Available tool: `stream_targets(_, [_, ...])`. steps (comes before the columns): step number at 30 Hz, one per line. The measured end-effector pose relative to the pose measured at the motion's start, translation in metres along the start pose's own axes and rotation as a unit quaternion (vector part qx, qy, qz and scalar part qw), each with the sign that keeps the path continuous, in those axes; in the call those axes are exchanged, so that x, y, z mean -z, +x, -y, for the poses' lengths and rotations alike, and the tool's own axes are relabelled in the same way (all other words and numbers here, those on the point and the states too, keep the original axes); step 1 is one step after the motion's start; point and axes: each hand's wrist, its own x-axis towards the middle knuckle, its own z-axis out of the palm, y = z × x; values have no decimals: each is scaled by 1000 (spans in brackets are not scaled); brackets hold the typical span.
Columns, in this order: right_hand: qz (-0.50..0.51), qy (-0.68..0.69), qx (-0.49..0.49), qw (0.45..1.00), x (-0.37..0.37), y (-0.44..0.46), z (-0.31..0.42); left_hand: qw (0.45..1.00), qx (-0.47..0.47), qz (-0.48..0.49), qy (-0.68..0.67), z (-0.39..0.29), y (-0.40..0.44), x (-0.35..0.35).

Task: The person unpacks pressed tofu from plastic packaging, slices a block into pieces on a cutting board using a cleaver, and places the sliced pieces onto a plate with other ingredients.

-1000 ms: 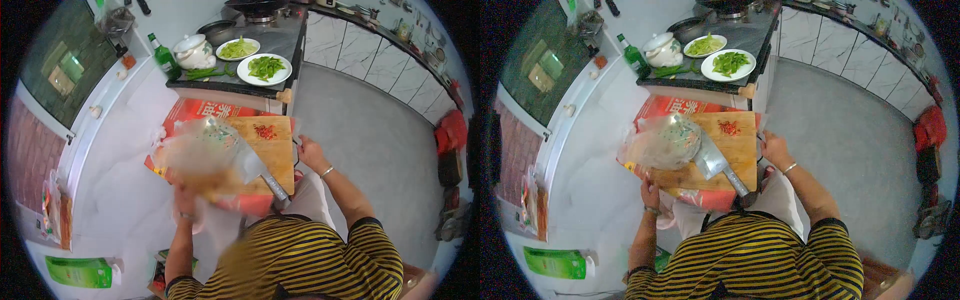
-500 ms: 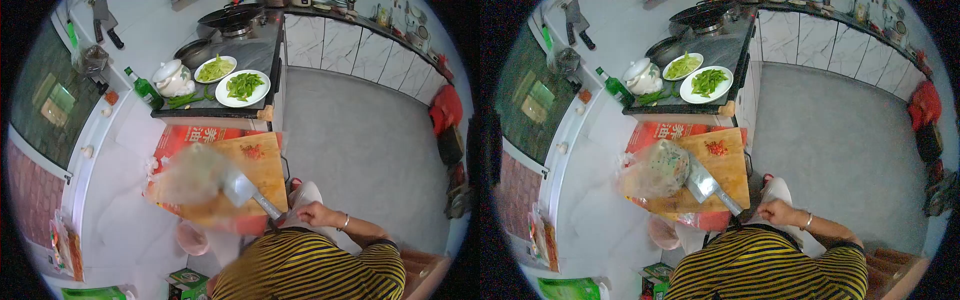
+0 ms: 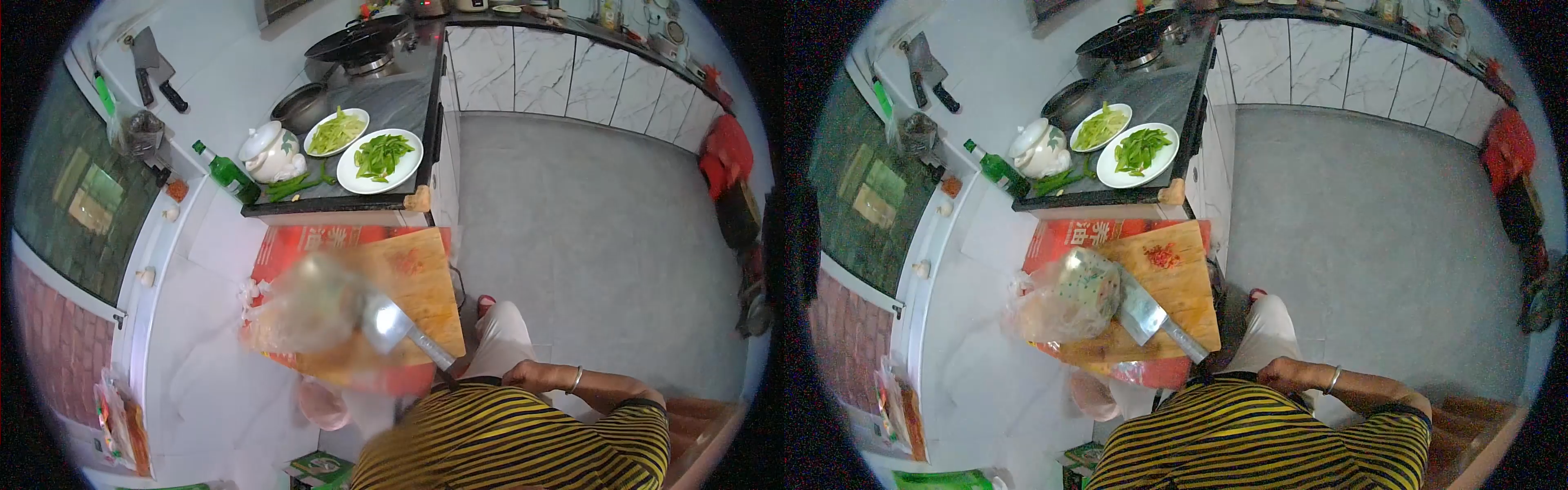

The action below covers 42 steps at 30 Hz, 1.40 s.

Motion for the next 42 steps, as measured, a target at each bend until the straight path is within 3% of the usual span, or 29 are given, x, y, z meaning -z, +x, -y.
stream_targets(6, [8, -50, 71, 996, -5, 10, -5, 999, -18, 26, 14, -11, 18, -6])
stream_targets(10, [29, -27, 45, 998, -2, 9, 4, 998, -25, 46, 29, -15, 30, -9])
stream_targets(11, [6, -62, 101, 993, -9, 14, -10, 998, -25, 52, 34, -16, 33, -11])
stream_targets(24, [16, -40, 78, 996, 1, 10, 11, 992, -9, 97, 75, -16, 30, -9])
stream_targets(42, [38, 7, 66, 997, 7, 17, 17, 986, 91, 97, 102, 9, -25, 22])
